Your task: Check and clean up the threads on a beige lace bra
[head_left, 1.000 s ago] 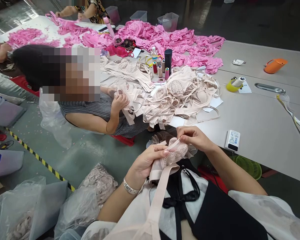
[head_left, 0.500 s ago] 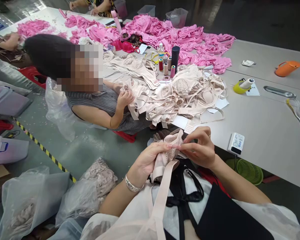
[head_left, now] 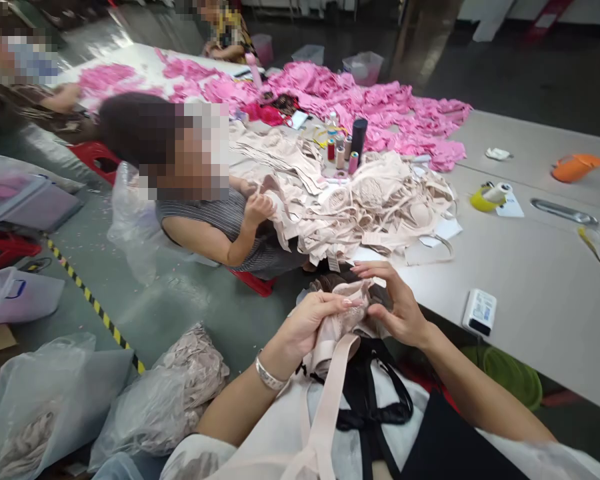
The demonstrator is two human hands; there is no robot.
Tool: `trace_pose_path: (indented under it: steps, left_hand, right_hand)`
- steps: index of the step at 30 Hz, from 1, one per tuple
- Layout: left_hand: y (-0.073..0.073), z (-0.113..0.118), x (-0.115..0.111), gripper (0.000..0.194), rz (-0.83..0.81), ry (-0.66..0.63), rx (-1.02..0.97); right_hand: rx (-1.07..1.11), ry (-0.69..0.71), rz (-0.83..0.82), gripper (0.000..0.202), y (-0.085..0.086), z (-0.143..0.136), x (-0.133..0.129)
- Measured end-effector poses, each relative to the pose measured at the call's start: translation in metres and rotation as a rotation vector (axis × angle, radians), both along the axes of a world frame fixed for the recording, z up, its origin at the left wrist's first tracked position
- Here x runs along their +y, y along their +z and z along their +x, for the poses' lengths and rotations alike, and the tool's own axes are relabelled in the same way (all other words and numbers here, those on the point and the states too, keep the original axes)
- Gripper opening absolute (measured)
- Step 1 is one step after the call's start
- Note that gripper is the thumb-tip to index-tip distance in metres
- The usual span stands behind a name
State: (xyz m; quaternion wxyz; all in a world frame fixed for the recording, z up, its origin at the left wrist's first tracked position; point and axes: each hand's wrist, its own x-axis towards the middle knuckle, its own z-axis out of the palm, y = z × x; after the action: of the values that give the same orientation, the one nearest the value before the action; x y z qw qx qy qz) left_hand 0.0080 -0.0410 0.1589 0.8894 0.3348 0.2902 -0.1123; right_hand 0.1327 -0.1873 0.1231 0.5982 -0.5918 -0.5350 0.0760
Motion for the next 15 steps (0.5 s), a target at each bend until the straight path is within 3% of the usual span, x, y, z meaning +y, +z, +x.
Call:
trace_pose_path:
  steps: [2,6,9,12,15]
  left_hand:
    - [-0.008,0.006,0.0,0.051,0.145,0.036,-0.023]
    - [-0.037,0.016,0.006,0.053,0.423,0.089,-0.083]
    - [-0.06,0.019,0.013,0.059,0.672,0.002,-0.136]
    - [-0.074,0.018,0.018,0.069,0.922,-0.077,-0.222]
    - [-0.085,0.014,0.024,0.068,1.119,-0.036,-0.267]
  right_hand:
    - [0.067,0.058,-0.137,0.052,-0.012,0.008,0.002]
    - [0.027,0.133,-0.283,0.042,-0.032,0.025,0.006]
    - [0.019,0.1,-0.308,0.04,-0.032,0.03,0.01]
    - [0.005,0.113,-0.382,0.041,-0.026,0.032,0.009]
    - [0.058,0.144,-0.568,0.049,-0.03,0.046,-0.011]
